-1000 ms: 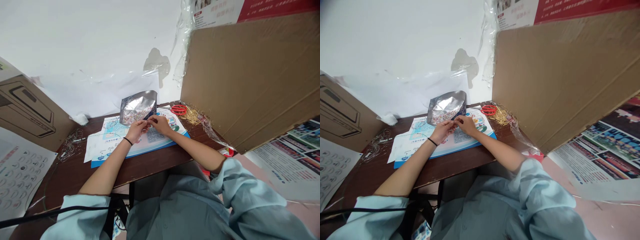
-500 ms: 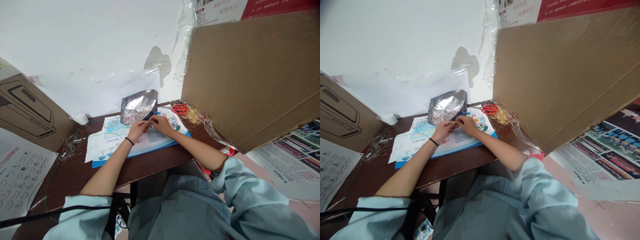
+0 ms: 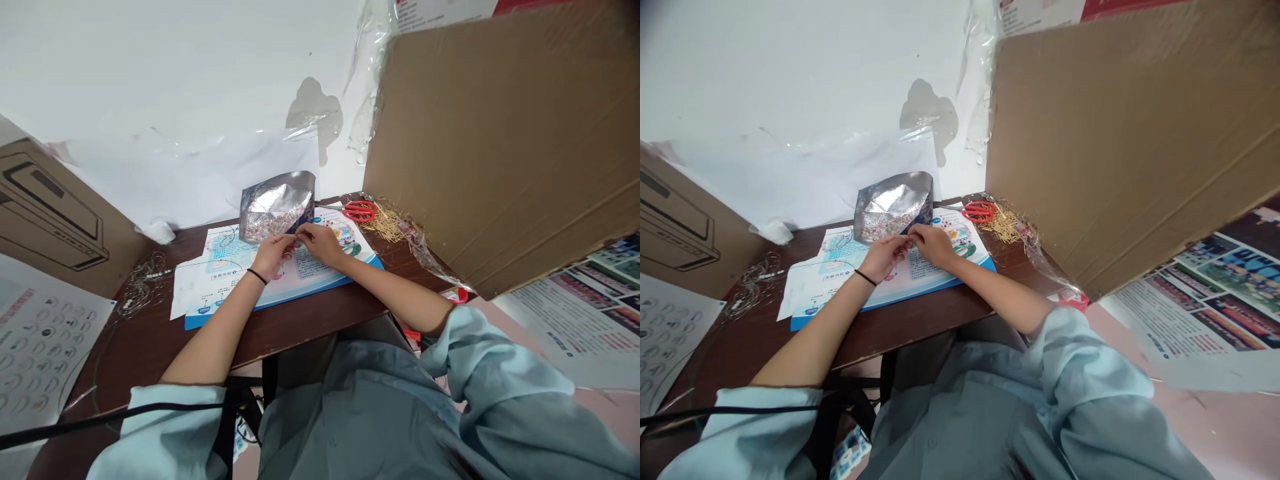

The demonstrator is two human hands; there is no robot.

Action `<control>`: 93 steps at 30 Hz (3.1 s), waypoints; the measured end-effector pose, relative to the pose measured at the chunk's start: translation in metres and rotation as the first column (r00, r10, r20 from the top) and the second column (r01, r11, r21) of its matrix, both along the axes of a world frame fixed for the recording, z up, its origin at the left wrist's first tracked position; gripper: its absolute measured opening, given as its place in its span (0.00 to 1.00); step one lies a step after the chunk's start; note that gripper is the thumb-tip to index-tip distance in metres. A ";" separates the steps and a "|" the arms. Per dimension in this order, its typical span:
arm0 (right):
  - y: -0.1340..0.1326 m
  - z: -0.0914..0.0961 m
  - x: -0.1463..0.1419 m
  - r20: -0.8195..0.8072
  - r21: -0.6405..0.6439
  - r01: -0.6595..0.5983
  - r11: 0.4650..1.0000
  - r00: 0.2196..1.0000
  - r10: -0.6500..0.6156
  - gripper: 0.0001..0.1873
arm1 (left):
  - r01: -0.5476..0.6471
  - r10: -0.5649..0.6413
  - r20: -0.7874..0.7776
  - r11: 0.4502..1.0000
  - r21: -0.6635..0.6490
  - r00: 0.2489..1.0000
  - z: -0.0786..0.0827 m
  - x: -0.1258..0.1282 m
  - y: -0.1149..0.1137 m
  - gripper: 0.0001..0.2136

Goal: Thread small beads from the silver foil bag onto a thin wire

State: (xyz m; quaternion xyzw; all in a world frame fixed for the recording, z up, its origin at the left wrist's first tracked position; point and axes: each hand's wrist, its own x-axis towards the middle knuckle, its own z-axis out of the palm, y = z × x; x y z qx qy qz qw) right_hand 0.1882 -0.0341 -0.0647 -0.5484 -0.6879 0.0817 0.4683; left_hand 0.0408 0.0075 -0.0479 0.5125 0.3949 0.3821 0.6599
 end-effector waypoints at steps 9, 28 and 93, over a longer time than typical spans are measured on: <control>-0.003 0.005 -0.004 -0.062 0.083 0.024 0.996 0.998 -0.019 0.09 | 0.006 0.011 0.114 0.988 -0.153 0.993 0.012 -0.003 -0.002 0.02; -0.005 0.005 -0.005 -0.076 -0.031 -0.002 1.000 0.997 -0.001 0.07 | 0.047 -0.030 0.114 0.988 -0.147 0.993 0.009 -0.002 0.000 0.04; -0.005 0.006 -0.003 0.044 0.004 0.066 0.998 0.997 -0.066 0.05 | 0.083 -0.051 0.180 0.981 -0.176 0.982 0.002 -0.008 0.004 0.05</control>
